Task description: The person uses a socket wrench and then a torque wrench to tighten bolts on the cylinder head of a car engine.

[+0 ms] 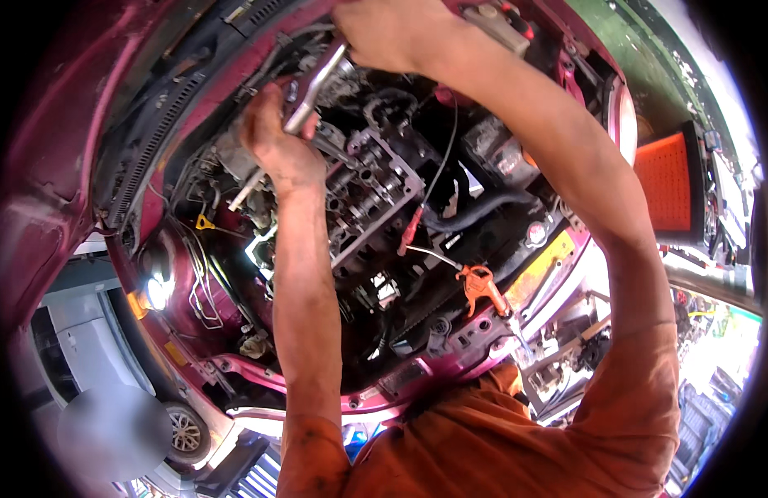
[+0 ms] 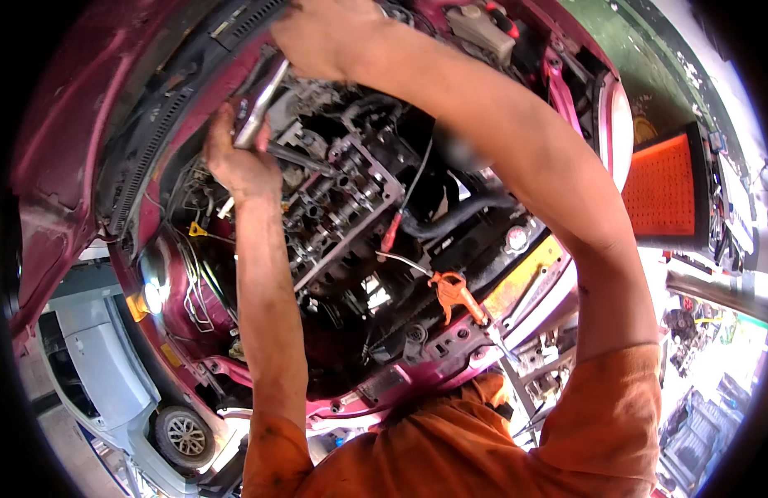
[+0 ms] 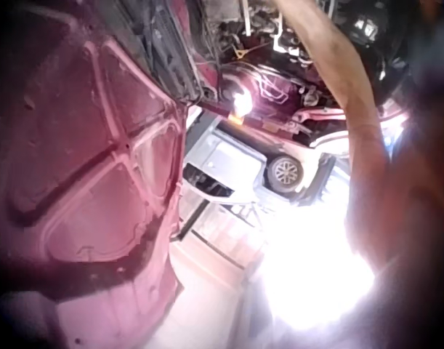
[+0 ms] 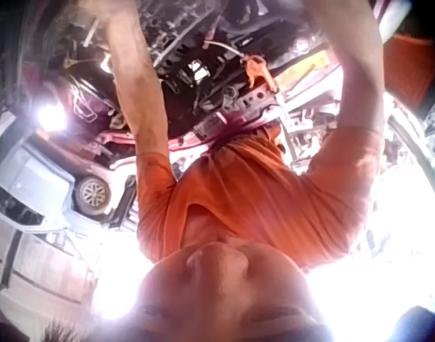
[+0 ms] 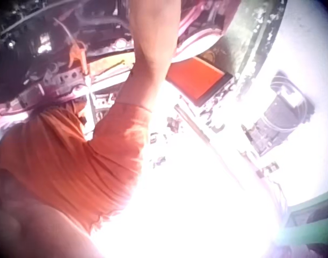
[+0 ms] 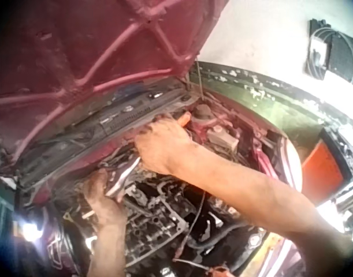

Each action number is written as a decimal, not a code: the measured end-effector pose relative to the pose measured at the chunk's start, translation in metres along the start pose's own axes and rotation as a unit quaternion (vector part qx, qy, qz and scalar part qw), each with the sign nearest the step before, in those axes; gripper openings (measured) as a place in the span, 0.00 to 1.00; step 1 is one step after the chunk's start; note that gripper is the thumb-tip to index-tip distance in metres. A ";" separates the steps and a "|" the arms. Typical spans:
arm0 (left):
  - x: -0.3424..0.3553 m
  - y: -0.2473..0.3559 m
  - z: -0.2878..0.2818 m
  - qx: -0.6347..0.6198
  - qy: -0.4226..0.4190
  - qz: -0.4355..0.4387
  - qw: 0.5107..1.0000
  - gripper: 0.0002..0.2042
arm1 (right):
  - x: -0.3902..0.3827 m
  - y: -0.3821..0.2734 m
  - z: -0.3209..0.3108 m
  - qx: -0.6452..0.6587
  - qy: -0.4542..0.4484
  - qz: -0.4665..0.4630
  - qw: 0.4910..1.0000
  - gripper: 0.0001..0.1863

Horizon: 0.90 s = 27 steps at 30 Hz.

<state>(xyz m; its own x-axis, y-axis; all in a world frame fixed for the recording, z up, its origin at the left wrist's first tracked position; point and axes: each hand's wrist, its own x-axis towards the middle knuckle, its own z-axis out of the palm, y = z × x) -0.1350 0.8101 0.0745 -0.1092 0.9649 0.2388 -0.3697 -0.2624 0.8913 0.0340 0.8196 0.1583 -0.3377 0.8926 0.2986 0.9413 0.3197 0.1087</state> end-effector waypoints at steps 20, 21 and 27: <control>-0.235 0.137 0.021 0.247 -0.392 0.640 0.613 0.06 | -0.351 -0.099 -0.085 0.508 -0.179 -0.014 0.843 0.14; -0.248 0.144 0.008 0.264 -0.398 0.600 0.642 0.07 | -0.369 -0.113 -0.081 0.467 -0.104 0.010 0.878 0.15; -0.321 0.144 -0.112 0.412 -0.244 0.344 0.808 0.07 | -0.479 -0.140 -0.070 0.352 -0.083 0.113 0.926 0.21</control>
<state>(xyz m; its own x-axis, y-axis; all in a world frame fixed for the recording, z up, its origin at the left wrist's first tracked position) -0.2560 0.4616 0.0827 0.4233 0.5351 0.7311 0.3854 -0.8367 0.3892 0.0636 0.3255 0.0662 -0.1822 0.9797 0.0830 0.7753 0.1951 -0.6006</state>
